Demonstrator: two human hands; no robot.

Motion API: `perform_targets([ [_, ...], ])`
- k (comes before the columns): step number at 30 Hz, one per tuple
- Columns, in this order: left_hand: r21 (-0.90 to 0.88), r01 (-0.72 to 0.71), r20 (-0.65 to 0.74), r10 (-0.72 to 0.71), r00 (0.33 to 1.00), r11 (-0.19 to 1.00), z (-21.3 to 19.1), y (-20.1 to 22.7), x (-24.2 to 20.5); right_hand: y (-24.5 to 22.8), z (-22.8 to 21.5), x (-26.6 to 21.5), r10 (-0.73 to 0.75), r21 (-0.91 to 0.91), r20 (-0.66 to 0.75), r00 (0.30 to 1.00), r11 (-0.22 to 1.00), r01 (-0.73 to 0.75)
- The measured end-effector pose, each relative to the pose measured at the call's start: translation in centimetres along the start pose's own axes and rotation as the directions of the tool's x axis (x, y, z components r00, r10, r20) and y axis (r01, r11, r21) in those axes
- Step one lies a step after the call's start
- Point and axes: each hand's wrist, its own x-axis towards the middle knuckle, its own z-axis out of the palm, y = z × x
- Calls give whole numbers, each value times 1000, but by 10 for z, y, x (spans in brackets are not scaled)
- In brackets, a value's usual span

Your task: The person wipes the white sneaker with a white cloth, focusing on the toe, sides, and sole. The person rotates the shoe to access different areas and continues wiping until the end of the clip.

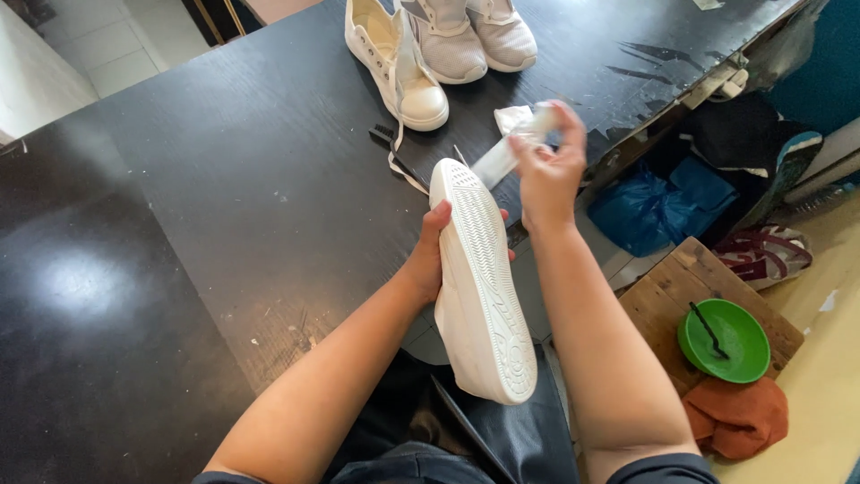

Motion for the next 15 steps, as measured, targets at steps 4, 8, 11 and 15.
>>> perform_targets([
  [4, -34, -7, 30, 8, 1000, 999, 3, -6, 6, 15, -17, 15, -63, -59, -62, 996, 996, 59],
  [8, -51, -5, 53, 8, 999, 999, 6, 3, 11, -15, -11, 4, -304, -334, 224, 926, 869, 366],
  [11, -51, -14, 52, 16, 999, 999, 4, 4, 6, -15, -8, -15, -340, -372, 351, 873, 805, 463],
  [15, 63, -21, 71, 17, 997, 998, 1, 22, 5, -20, -5, -20, -367, -431, 404, 838, 732, 528],
])
